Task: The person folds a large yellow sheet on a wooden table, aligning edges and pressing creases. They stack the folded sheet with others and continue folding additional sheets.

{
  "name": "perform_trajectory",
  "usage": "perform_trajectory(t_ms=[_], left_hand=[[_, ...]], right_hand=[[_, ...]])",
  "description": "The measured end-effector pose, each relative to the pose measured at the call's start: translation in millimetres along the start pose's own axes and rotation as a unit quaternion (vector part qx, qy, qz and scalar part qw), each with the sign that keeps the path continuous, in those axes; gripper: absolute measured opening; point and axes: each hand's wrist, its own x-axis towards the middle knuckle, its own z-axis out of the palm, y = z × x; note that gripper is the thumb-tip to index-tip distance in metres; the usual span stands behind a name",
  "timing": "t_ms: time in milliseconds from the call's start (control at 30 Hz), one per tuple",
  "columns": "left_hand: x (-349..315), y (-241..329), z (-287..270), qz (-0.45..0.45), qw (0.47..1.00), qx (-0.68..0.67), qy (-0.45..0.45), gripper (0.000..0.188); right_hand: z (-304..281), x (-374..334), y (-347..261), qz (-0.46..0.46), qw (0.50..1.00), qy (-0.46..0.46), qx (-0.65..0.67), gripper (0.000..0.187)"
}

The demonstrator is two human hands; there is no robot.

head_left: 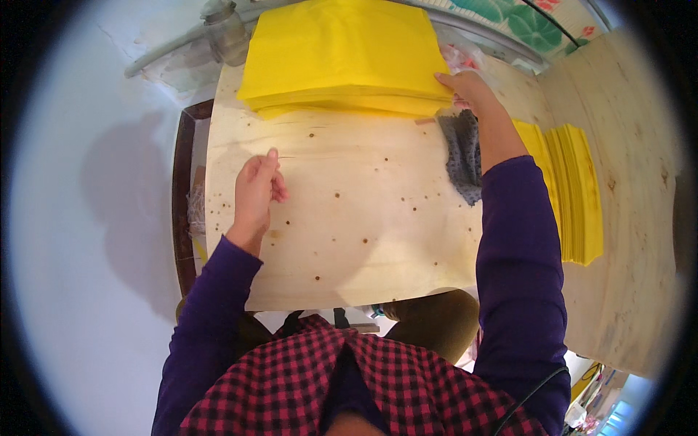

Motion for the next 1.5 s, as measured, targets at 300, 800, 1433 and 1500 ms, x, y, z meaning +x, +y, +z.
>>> perform_trajectory(t_ms=[300, 800, 1433, 1500], left_hand=[[-23, -39, -11, 0.058, 0.997, 0.043, -0.014, 0.025], [-24, -57, -13, 0.128, 0.992, 0.017, 0.008, 0.024], [-24, -56, -17, 0.116, 0.993, -0.015, -0.009, 0.023], [-25, -50, -15, 0.101, 0.994, -0.026, -0.028, 0.025]], right_hand=[[7, 1, 0, 0.054, 0.997, -0.031, 0.039, 0.055], [2, -8, -24, 0.087, 0.961, -0.014, 0.263, 0.041], [-23, -45, -107, -0.086, 0.904, -0.044, 0.416, 0.034], [-24, -51, -115, -0.099, 0.894, -0.038, 0.435, 0.037]])
